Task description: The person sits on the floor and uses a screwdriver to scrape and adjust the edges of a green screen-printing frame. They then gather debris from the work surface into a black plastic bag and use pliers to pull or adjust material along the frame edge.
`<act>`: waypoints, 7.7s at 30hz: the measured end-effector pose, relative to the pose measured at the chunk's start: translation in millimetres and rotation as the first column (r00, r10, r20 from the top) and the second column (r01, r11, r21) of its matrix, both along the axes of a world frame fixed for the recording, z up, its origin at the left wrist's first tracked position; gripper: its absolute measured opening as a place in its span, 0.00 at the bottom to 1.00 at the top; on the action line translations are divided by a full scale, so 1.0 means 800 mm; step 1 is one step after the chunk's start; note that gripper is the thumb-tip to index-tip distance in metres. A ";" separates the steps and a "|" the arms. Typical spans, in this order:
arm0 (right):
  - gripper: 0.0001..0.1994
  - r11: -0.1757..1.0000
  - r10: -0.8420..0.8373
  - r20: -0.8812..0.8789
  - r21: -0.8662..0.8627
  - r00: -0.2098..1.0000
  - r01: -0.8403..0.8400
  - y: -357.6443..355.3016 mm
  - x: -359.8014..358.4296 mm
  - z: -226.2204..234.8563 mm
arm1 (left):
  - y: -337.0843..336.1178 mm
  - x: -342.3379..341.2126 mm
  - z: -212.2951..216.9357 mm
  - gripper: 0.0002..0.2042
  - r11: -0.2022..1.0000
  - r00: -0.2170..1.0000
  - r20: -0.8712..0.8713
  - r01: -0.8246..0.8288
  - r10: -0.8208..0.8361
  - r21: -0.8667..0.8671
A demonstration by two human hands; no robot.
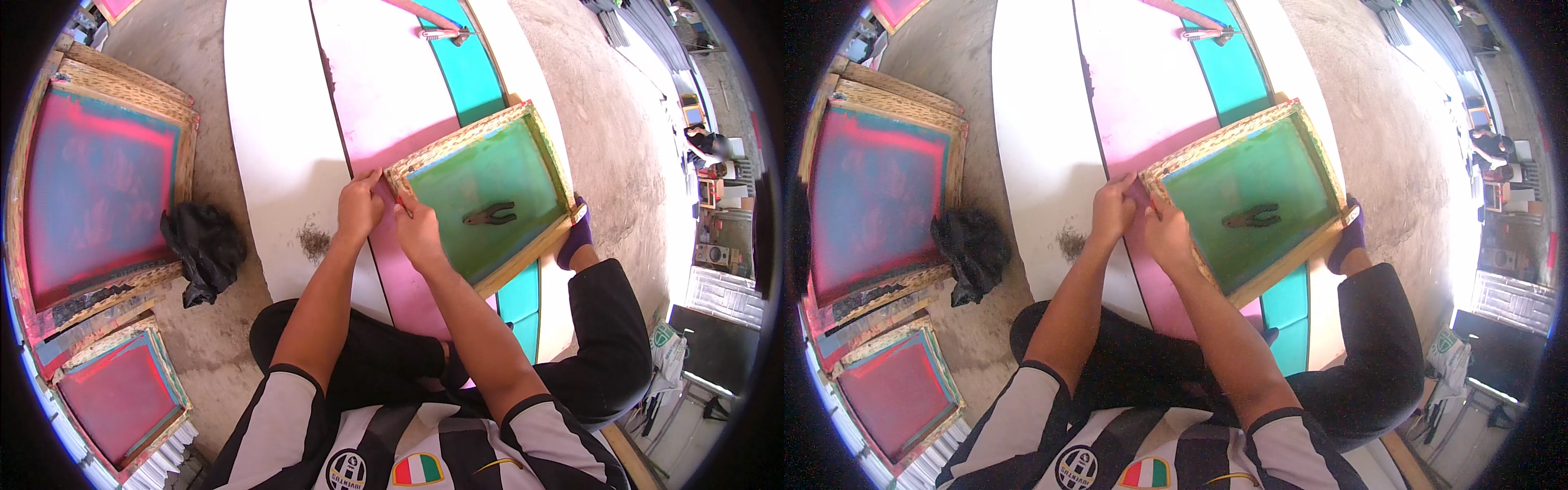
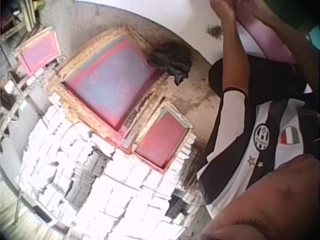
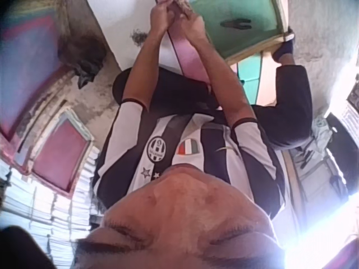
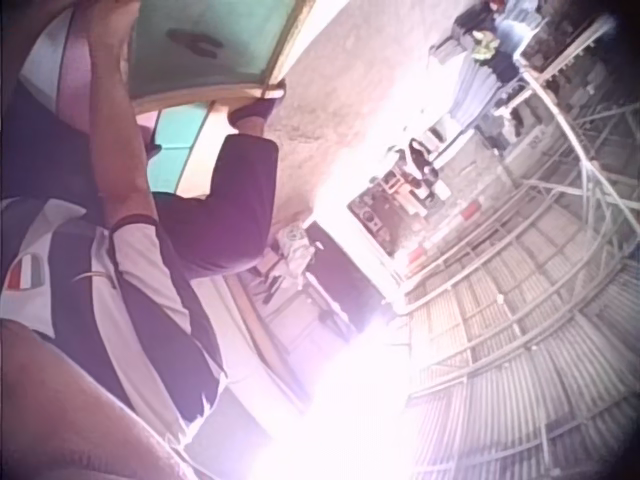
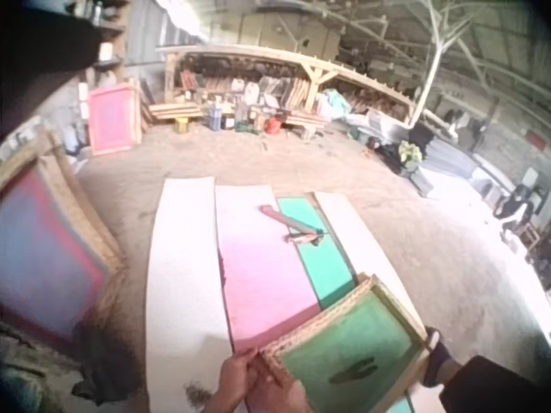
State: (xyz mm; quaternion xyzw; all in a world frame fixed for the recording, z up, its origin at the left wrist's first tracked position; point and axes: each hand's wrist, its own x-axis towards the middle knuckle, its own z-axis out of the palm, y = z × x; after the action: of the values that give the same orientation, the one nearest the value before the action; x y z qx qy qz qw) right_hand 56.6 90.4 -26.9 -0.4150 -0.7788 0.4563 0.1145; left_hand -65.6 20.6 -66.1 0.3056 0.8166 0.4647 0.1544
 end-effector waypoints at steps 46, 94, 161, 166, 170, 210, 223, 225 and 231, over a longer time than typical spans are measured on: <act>0.22 0.940 0.117 0.153 -0.337 0.981 -0.059 0.069 0.025 0.074 | 0.008 0.024 0.057 0.15 0.966 0.903 0.344 -0.244 0.257 -0.081; 0.21 0.527 0.514 0.544 0.410 0.663 -0.744 0.152 -0.019 0.077 | 0.014 0.060 0.059 0.44 0.951 0.999 0.019 0.038 -0.034 -0.307; 0.21 0.702 0.539 0.196 -0.643 0.819 -0.307 0.192 -0.034 0.060 | 0.012 0.052 0.051 0.44 0.972 0.998 0.035 0.051 -0.044 -0.230; 0.20 0.753 0.656 0.151 -0.063 0.740 -0.655 0.195 -0.022 0.032 | 0.014 0.053 0.057 0.44 0.969 0.998 0.053 0.047 -0.034 -0.243; 0.20 0.558 0.685 0.320 0.346 0.654 -0.754 0.197 -0.025 0.038 | 0.014 0.052 0.056 0.43 0.965 0.997 0.064 0.048 -0.033 -0.258; 0.23 0.954 -0.273 0.118 0.159 0.955 0.254 0.239 0.064 0.011 | 0.024 0.041 0.069 0.43 0.901 0.995 0.101 0.036 0.009 -0.433; 0.24 0.986 0.070 0.070 0.144 0.995 -0.080 0.295 -0.036 0.010 | 0.008 0.043 0.057 0.30 0.968 0.967 0.217 -0.084 0.137 -0.237; 0.23 0.977 0.079 0.095 0.192 0.992 -0.097 0.271 -0.036 0.021 | 0.005 0.025 0.039 0.24 0.961 0.930 0.276 -0.194 0.244 -0.196; 0.21 0.976 0.147 0.075 -0.172 0.986 -0.132 0.123 0.030 0.039 | 0.002 0.010 -0.005 0.21 0.956 0.945 0.226 -0.268 0.237 0.117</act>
State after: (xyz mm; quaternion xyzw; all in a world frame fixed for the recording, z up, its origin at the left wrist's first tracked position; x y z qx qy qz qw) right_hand 80.7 188.6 4.2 -0.3870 -0.7694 0.5080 0.0132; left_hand -57.4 22.5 -69.9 0.1581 0.7921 0.5686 0.1558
